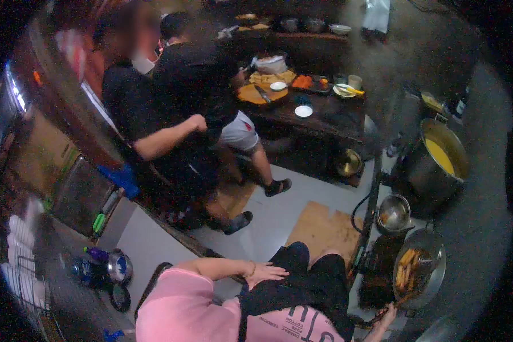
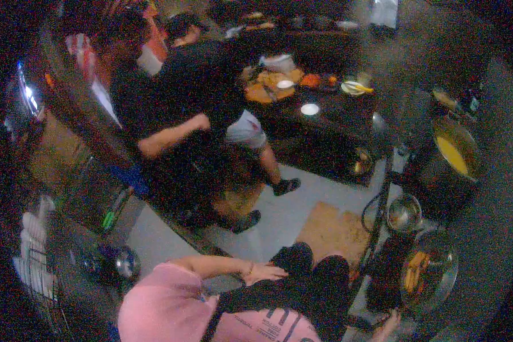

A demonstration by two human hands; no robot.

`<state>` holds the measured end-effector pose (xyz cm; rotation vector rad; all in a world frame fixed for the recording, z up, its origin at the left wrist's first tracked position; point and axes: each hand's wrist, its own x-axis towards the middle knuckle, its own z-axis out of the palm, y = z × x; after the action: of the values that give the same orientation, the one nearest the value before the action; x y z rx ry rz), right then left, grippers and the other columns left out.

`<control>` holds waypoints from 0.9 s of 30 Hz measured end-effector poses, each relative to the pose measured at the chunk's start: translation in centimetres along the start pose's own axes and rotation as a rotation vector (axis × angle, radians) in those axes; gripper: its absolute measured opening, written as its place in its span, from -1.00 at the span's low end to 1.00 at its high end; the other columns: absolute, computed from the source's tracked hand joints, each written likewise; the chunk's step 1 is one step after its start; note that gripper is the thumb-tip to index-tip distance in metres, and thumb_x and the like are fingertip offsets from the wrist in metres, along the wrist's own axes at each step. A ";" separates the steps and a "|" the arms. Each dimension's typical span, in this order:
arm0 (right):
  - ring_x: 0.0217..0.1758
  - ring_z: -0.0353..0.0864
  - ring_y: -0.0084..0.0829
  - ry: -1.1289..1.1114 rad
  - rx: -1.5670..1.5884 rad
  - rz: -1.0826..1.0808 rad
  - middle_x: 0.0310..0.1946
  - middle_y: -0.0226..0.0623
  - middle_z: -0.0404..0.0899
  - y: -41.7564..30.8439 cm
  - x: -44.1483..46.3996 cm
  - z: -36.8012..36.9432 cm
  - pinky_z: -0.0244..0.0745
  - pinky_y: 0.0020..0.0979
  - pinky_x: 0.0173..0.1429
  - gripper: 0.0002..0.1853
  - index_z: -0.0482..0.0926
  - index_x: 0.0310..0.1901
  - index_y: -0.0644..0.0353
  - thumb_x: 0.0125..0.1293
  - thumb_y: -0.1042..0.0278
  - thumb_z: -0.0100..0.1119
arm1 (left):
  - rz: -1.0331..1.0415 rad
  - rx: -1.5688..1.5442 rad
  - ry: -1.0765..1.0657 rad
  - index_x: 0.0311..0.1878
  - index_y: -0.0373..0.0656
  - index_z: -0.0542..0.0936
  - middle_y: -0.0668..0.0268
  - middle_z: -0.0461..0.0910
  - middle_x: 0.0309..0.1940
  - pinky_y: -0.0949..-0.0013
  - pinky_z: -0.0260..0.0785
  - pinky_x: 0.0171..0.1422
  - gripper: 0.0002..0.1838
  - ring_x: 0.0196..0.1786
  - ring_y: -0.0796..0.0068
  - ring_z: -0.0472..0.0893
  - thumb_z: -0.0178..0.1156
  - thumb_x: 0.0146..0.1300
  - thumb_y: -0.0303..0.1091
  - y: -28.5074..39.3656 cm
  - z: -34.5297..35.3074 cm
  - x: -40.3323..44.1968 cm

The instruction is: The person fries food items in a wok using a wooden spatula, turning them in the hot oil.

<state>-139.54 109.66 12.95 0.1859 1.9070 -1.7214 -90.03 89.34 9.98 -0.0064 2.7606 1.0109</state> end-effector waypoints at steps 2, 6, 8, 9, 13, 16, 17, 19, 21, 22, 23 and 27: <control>-0.71 0.19 -0.61 -0.103 -0.013 0.068 -0.68 -0.45 0.27 0.0 -0.1 -1.0 0.14 -0.48 -0.66 -0.82 0.37 -0.38 0.13 0.16 0.21 0.04 | 0.072 -0.061 0.091 0.35 0.04 -0.18 0.24 -0.36 0.38 -0.26 -0.16 0.28 0.51 0.40 0.12 -0.29 0.47 -0.87 0.08 0.1 0.0 -0.1; -0.72 0.20 -0.62 -0.242 0.076 0.240 -0.75 -0.50 0.24 -0.9 -1.4 -1.4 0.15 -0.54 -0.67 -0.79 0.36 -0.50 0.06 0.16 0.16 0.03 | -0.036 -0.009 0.017 0.34 0.04 -0.17 0.24 -0.36 0.38 -0.26 -0.16 0.28 0.51 0.40 0.12 -0.28 0.48 -0.87 0.08 0.9 -0.1 0.2; -0.68 0.23 -0.61 -0.253 0.055 0.218 -0.72 -0.50 0.27 0.8 1.4 -3.2 0.18 -0.53 -0.63 -0.79 0.38 -0.49 0.06 0.15 0.13 0.04 | 0.016 -0.011 0.004 0.34 0.01 -0.14 0.23 -0.34 0.38 -0.22 -0.15 0.29 0.49 0.40 0.10 -0.27 0.48 -0.86 0.04 0.4 0.4 0.4; -0.64 0.26 -0.60 -0.258 0.029 0.199 -0.68 -0.50 0.30 0.1 3.4 -2.7 0.20 -0.52 -0.58 -0.78 0.39 -0.47 0.05 0.15 0.11 0.04 | 0.014 -0.032 0.010 0.34 0.01 -0.14 0.23 -0.34 0.38 -0.22 -0.15 0.29 0.49 0.40 0.10 -0.27 0.48 -0.86 0.04 0.3 -0.5 0.5; -0.65 0.19 -0.55 -0.175 0.112 0.025 -0.68 -0.45 0.31 -0.9 7.0 -0.5 0.23 -0.48 -0.49 -0.85 0.40 -0.44 0.10 0.19 0.23 -0.02 | 0.079 -0.047 0.082 0.32 -0.04 -0.09 0.14 -0.28 0.37 -0.15 -0.13 0.30 0.45 0.39 0.05 -0.23 0.50 -0.85 -0.08 -0.5 -1.9 -0.4; -0.24 0.40 -0.43 -0.280 0.026 -0.032 -0.25 -0.36 0.47 -1.7 14.1 0.2 0.28 -0.34 -0.17 -0.72 0.47 -0.15 0.08 0.17 0.13 0.00 | 0.187 -0.125 0.176 0.30 -0.10 -0.08 -0.05 -0.20 0.33 -0.04 -0.09 0.32 0.36 0.37 -0.03 -0.14 0.46 -0.76 -0.18 0.3 -5.0 1.3; -0.34 0.36 -0.45 -0.300 0.063 -0.005 -0.29 -0.40 0.47 -2.8 14.4 0.8 0.26 -0.34 -0.22 -0.74 0.47 -0.20 0.08 0.16 0.12 0.01 | 0.171 -0.104 0.151 0.28 -0.18 -0.04 -0.10 -0.18 0.31 -0.01 -0.09 0.33 0.29 0.37 -0.04 -0.12 0.42 -0.70 -0.23 -0.6 -4.6 1.5; -0.46 0.32 -0.50 -0.079 -0.073 -0.047 -0.49 -0.47 0.40 -0.2 21.3 0.0 0.19 -0.40 -0.44 -0.79 0.43 -0.37 0.07 0.15 0.12 0.04 | -0.026 -0.014 -0.069 0.26 -0.25 0.02 0.04 -0.23 0.35 -0.01 -0.04 0.32 0.23 0.39 0.06 -0.16 0.42 -0.68 -0.26 -0.3 -6.1 1.8; -0.70 0.24 -0.50 -0.056 -0.153 0.080 -0.67 -0.40 0.33 -3.9 17.1 2.6 0.18 -0.49 -0.65 -0.81 0.42 -0.43 0.13 0.12 0.20 0.10 | 0.119 -0.146 -0.033 0.27 -0.23 0.02 0.13 -0.25 0.36 -0.03 -0.08 0.33 0.23 0.40 0.15 -0.17 0.42 -0.67 -0.28 -2.3 -6.8 1.1; -0.75 0.22 -0.49 -0.085 -0.033 0.106 -0.73 -0.40 0.30 -5.6 13.3 4.5 0.24 -0.46 -0.64 -0.82 0.41 -0.45 0.16 0.06 0.25 0.14 | 0.090 -0.110 -0.064 0.27 -0.23 0.02 0.13 -0.25 0.36 -0.01 -0.07 0.33 0.19 0.40 0.16 -0.16 0.40 -0.62 -0.27 -3.8 -6.4 0.6; -0.72 0.26 -0.48 -0.078 -0.068 0.096 -0.72 -0.39 0.30 -4.4 14.4 5.0 0.26 -0.44 -0.61 -0.85 0.41 -0.47 0.16 0.04 0.32 0.14 | 0.059 -0.071 -0.089 0.26 -0.24 0.03 0.14 -0.24 0.36 0.00 -0.06 0.33 0.16 0.40 0.16 -0.15 0.39 -0.56 -0.27 -5.3 -5.9 0.2; -0.71 0.26 -0.53 -0.108 -0.111 0.135 -0.71 -0.43 0.28 -4.1 11.1 9.3 0.25 -0.43 -0.63 -0.87 0.33 -0.54 0.14 0.02 0.40 0.09 | -0.026 0.070 -0.145 0.26 -0.25 0.06 0.14 -0.22 0.36 0.04 -0.03 0.32 0.04 0.39 0.19 -0.13 0.34 -0.41 -0.25 -9.9 -5.0 -0.2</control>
<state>-147.78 97.28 10.95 0.1720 1.8611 -1.5036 -90.10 78.53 7.43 0.0401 2.6549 0.8718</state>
